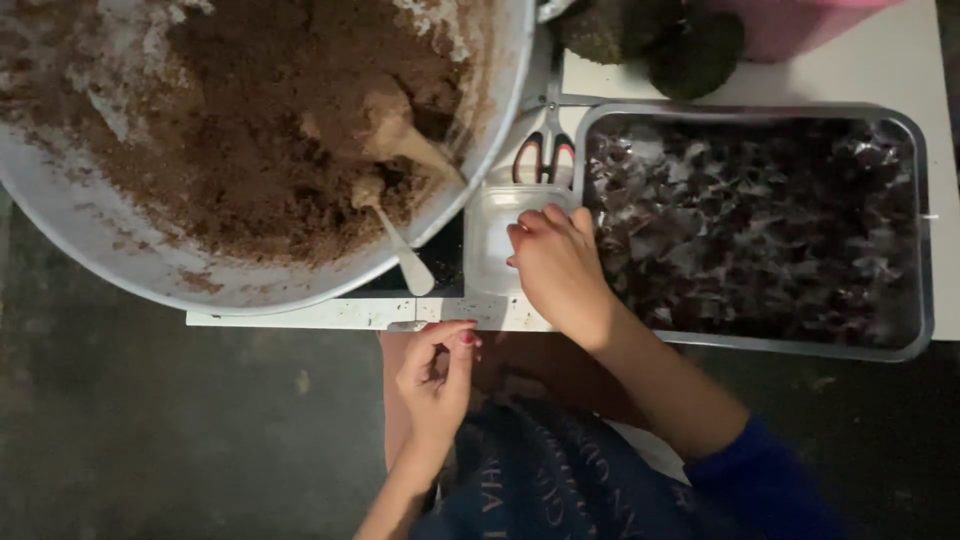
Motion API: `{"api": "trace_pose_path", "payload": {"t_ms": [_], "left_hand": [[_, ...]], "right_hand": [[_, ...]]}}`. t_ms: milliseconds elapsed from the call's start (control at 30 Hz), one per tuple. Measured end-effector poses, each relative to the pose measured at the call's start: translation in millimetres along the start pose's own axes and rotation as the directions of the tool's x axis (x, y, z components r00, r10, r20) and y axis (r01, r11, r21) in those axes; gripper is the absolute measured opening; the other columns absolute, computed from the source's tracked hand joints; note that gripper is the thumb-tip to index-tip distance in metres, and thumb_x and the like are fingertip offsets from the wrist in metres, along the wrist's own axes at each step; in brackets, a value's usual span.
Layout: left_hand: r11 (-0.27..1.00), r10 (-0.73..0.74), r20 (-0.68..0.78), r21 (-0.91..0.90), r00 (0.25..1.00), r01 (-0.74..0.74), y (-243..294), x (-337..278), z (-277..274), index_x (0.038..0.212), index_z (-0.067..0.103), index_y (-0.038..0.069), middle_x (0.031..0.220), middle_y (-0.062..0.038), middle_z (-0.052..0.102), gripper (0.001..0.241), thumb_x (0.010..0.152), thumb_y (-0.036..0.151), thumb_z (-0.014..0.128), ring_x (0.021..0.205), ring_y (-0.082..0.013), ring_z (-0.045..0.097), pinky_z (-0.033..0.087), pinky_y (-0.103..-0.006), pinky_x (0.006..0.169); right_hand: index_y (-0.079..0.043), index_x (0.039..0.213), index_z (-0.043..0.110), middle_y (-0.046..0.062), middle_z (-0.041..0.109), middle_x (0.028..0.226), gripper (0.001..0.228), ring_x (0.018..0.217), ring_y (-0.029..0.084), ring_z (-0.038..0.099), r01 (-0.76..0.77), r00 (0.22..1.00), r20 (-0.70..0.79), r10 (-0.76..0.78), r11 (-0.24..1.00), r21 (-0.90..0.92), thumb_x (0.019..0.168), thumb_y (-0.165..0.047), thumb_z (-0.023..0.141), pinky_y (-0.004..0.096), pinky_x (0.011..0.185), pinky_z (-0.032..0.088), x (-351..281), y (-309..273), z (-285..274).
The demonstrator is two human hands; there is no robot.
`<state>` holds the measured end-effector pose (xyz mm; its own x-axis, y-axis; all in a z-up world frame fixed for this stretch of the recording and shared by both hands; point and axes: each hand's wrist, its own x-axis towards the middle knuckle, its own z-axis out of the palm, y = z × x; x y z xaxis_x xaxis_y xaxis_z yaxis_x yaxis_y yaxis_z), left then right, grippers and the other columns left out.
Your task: Scooping chocolate mixture and wrapping individual portions in plastic film
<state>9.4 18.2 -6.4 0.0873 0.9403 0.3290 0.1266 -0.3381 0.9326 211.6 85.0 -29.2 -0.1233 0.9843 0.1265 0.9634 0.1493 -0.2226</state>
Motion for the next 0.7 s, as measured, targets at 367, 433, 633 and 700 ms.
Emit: {"api": "trace_pose_path", "payload": {"t_ms": [367, 433, 633, 700], "left_hand": [[0.999, 0.035, -0.047, 0.021, 0.998, -0.034, -6.7, 28.1, -13.5, 0.096, 0.081, 0.004, 0.069, -0.007, 0.075, 0.009, 0.091, 0.004, 0.073, 0.06, -0.0203, 0.067, 0.056, -0.0332, 0.067], [0.999, 0.048, -0.045, 0.026, 0.998, -0.047, -8.9, 29.8, -14.6, 0.096, 0.081, 0.005, 0.068, -0.006, 0.074, 0.008, 0.091, 0.005, 0.074, 0.06, -0.0222, 0.067, 0.056, -0.0349, 0.067], [0.998, 0.031, -0.031, 0.054, 0.999, -0.03, -1.6, 35.7, -16.6, 0.094, 0.082, 0.01, 0.068, -0.004, 0.074, 0.009, 0.088, 0.006, 0.078, 0.056, -0.02, 0.065, 0.056, -0.0325, 0.064], [0.998, 0.044, -0.005, 0.036, 0.999, -0.044, -1.3, 36.8, -18.0, 0.094, 0.081, 0.008, 0.067, -0.005, 0.072, 0.007, 0.09, 0.006, 0.076, 0.057, -0.0218, 0.065, 0.056, -0.0324, 0.062]], "right_hand": [[-0.027, 0.094, 0.076, 0.001, 0.072, 0.086, 0.015, 0.085, 0.027, 0.07, -0.133, 0.988, 0.082, 0.132, 0.991, 0.006, 0.081, -0.036, 0.078, 0.043, 0.082, 0.049, 9.3, 7.3, 36.8], [-0.029, 0.098, 0.075, 0.0, 0.071, 0.079, 0.018, 0.081, 0.027, 0.071, -0.138, 0.987, 0.083, 0.139, 0.99, -0.022, 0.081, -0.034, 0.08, 0.044, 0.079, 0.051, 9.1, 12.9, 47.8], [-0.04, 0.09, 0.075, -0.002, 0.064, 0.069, 0.013, 0.069, 0.026, 0.07, -0.19, 0.982, 0.001, 0.191, 0.977, -0.098, 0.08, -0.037, 0.081, 0.039, 0.067, 0.056, 4.9, 17.7, 56.4], [-0.033, 0.097, 0.078, 0.005, 0.071, 0.075, 0.018, 0.077, 0.032, 0.073, -0.186, 0.982, 0.03, 0.186, 0.983, -0.006, 0.081, -0.029, 0.082, 0.043, 0.078, 0.057, 6.5, 8.3, 34.9]]}}
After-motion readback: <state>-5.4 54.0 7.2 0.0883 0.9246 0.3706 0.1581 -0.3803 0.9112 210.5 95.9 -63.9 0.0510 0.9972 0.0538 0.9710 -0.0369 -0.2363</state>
